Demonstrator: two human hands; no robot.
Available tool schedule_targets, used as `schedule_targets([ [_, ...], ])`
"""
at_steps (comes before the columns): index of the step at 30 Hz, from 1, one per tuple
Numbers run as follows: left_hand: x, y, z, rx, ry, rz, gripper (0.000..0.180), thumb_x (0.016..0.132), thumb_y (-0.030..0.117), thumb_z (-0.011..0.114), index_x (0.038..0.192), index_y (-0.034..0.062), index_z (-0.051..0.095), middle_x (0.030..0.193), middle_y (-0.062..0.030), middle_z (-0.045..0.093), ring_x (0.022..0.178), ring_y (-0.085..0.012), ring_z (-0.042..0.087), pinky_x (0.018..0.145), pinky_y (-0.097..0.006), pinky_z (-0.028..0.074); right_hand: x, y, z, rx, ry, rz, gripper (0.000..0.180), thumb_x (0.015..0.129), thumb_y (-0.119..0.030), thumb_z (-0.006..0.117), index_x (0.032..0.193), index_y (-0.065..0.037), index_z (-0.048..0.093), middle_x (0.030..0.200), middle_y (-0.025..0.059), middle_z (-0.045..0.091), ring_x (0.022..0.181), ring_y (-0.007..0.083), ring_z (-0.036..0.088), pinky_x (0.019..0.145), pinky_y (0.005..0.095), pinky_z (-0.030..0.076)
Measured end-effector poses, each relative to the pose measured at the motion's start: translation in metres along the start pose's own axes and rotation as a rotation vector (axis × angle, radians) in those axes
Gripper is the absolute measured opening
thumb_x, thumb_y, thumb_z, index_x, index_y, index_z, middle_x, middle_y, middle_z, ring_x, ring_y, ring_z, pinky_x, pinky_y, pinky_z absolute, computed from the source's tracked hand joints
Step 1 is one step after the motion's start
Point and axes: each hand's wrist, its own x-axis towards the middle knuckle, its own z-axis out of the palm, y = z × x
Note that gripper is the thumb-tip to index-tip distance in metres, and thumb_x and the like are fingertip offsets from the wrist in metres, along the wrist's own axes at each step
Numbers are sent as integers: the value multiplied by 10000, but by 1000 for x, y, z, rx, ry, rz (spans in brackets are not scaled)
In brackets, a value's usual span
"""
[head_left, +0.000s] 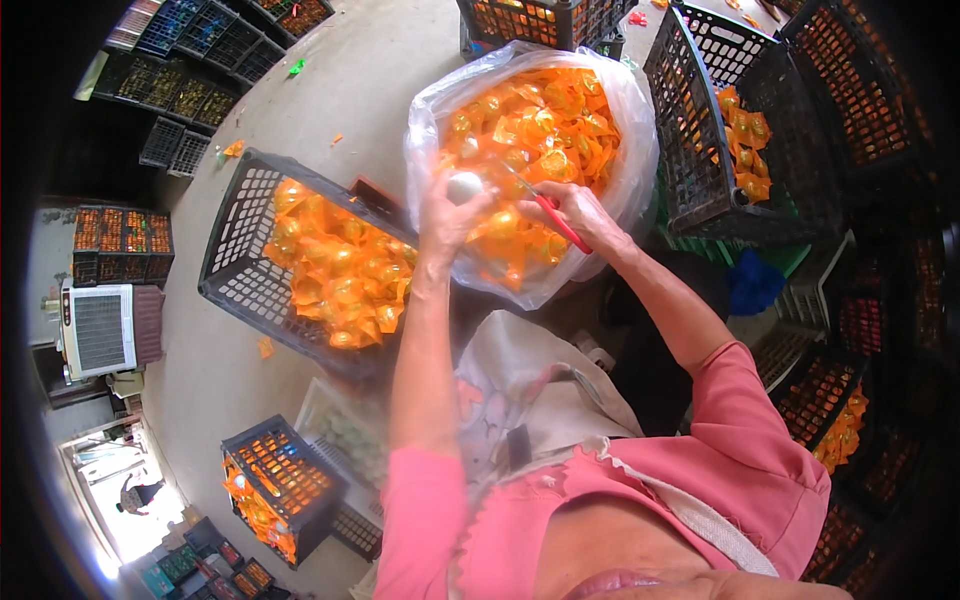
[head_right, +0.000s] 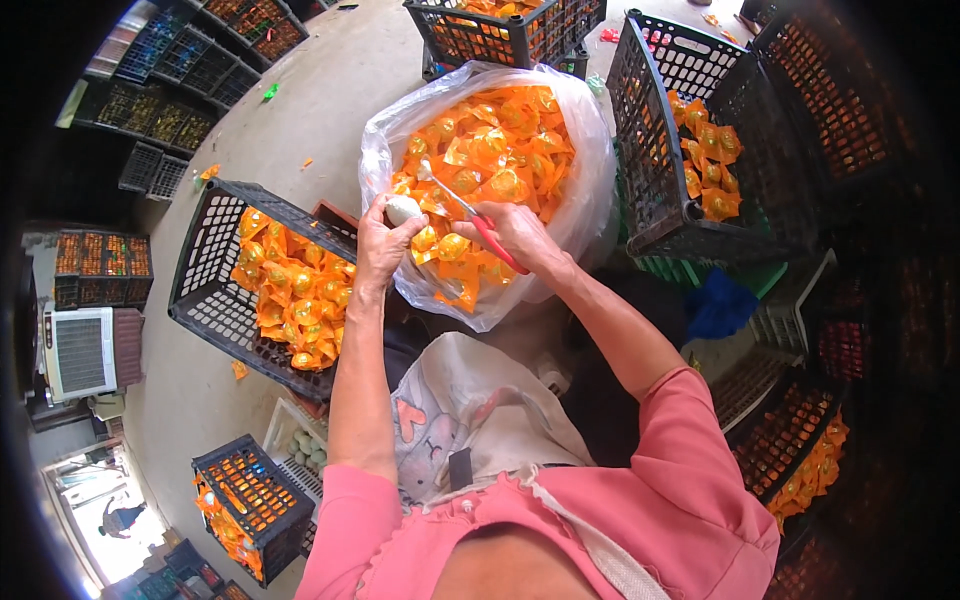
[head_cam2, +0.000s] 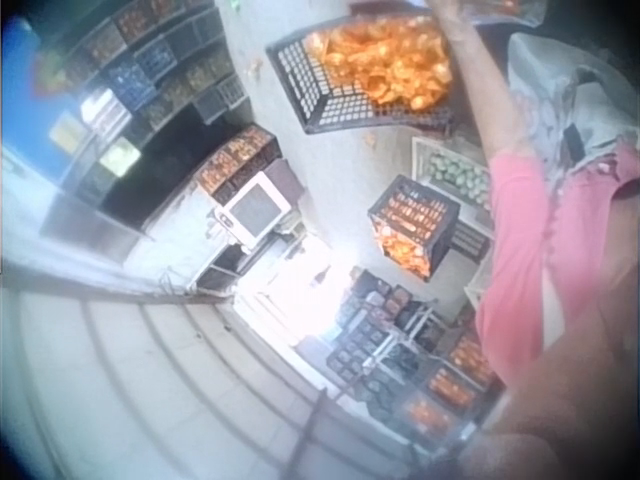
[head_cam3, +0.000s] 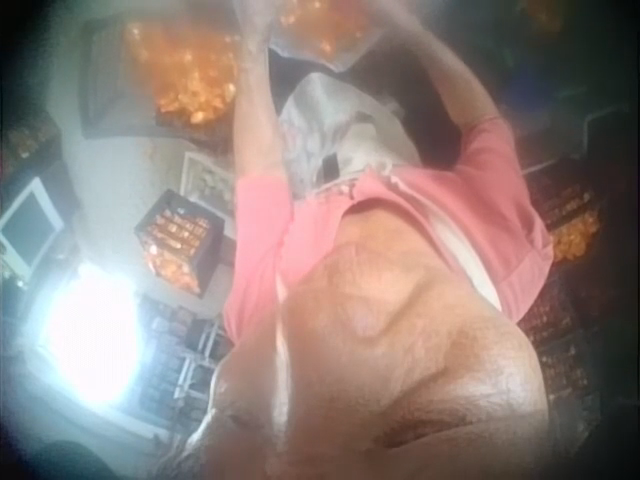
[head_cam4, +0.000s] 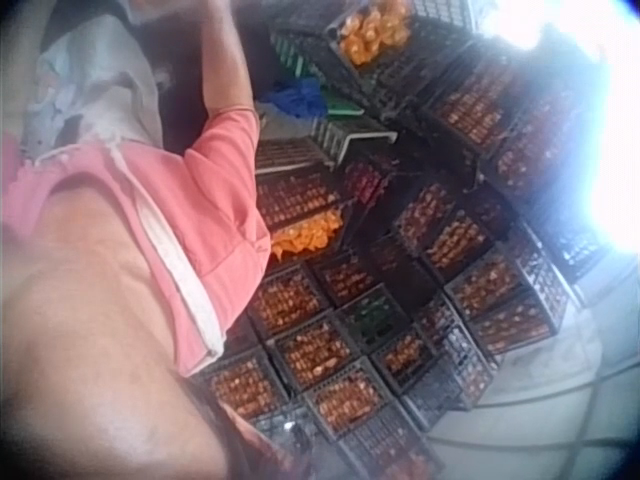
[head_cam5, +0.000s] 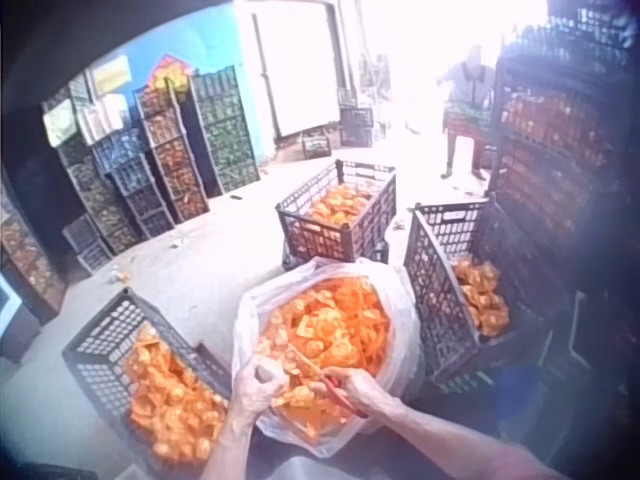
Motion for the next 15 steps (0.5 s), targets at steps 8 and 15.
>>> schedule_targets([
  [8,1,-5,3,36,0,86,385,693,69,769,1040,8,615,910,-28,654,795,-89,588,733,-241,488,1,3,2,-204,35,-78,476,804,-487,622,1006,-56,617,704,178,614,706,350,614,655,411,473],
  [15,-1,-8,1,430,91,253,360,675,115,771,987,12,624,867,-55,651,774,-135,610,725,-273,493,-3,3,9,-289,222,-334,468,807,-474,623,996,-46,615,755,178,627,737,357,618,651,428,473],
])
